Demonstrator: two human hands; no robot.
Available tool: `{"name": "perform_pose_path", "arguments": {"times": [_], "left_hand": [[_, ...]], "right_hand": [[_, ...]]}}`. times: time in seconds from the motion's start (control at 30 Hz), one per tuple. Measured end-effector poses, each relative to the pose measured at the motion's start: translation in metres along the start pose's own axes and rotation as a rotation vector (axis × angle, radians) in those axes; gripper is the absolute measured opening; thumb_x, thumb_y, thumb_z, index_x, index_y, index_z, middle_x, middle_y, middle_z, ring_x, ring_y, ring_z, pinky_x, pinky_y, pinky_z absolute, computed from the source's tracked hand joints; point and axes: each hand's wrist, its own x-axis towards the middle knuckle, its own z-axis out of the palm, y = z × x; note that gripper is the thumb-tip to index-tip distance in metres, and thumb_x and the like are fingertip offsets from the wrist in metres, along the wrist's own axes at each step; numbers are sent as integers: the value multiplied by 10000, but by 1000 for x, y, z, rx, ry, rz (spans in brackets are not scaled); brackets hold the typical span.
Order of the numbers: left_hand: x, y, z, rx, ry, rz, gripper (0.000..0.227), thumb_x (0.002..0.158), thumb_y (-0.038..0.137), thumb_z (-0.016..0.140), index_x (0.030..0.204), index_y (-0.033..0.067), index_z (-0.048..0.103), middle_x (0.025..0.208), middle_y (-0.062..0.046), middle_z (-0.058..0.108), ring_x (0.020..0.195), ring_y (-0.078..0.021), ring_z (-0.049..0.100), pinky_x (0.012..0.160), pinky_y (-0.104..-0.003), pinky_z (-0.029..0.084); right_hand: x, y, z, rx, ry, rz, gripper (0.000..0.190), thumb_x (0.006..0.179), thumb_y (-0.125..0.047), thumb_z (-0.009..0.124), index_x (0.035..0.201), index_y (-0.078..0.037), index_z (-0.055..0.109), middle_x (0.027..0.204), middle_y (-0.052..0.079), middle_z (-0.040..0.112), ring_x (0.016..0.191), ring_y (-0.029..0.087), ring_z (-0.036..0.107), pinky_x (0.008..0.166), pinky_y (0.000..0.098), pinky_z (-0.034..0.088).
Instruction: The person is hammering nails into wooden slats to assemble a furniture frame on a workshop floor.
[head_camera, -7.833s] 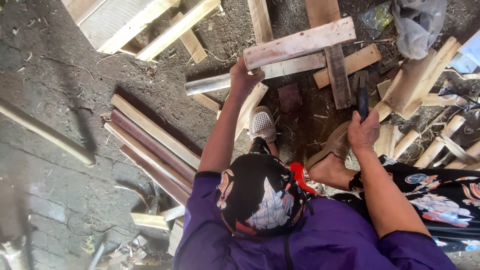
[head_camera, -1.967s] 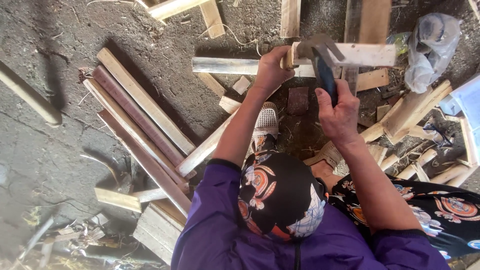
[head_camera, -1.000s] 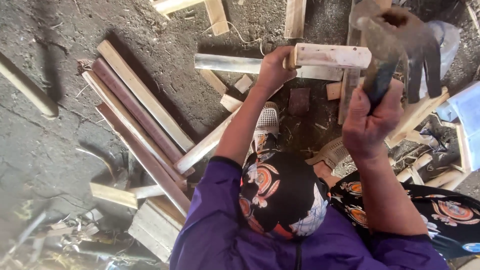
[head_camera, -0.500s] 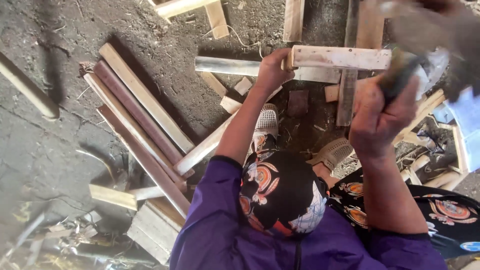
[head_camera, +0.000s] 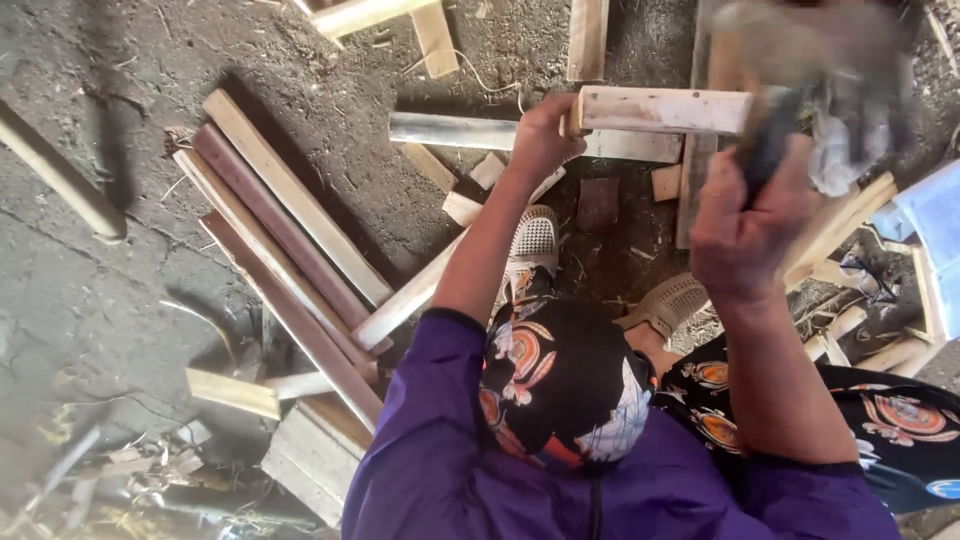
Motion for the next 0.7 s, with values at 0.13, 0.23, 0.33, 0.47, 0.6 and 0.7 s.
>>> {"name": "perform_pose_path", "arguments": {"times": [0.13,0.23,0.33,0.47,0.6,0.7], "left_hand": [[5,-6,2,12,29,33,512,668,-44,839,1132,116,694,1012,-45,723,852,-178,691,790,-269,670],[-1,-2,-4,11,15,16,485,674,-62,825,1083,164,693,1019,-29,702,905,-178,644,766,-251,653],[7,-9,-3,45,43,7,538,667,-25,858,1122,206,687,1066,-33,718,890,-168,698,717,-241,682],[3,-4,-2,20,12,-3,474,652,-45,857,1062,136,702,1013,-36,737,850,-157,704,726,-230,679],[5,-7,-1,23,9,30,472,655,-58,829,1072,127,705,936,-20,732,816,-168,664,730,-278,642],[1,-7,-3,34,9,-7,449,682,-77,787,1059,153,709,933,-30,668,788,-156,633,631,-240,627]], "right_hand": [[-15,38,27,-189,-45,11,255,1103,-61,607,1348,-2,568,822,74,543,562,193,447,501,373,388],[-23,64,44,-254,-335,268,306,1063,-250,610,1150,35,537,777,261,597,637,476,581,563,558,422],[5,27,25,-20,-401,429,177,1133,-171,499,1106,-8,435,851,109,503,606,202,514,446,345,534],[-2,21,4,-159,-147,67,179,1136,-105,611,1026,-49,482,860,82,462,734,227,463,568,374,425],[-4,24,20,-121,9,-100,103,1098,-1,598,1088,10,496,861,125,480,702,257,465,599,405,394],[-11,41,41,-188,-227,66,200,1086,-95,591,1220,33,517,899,240,609,714,399,598,608,515,510]]}}
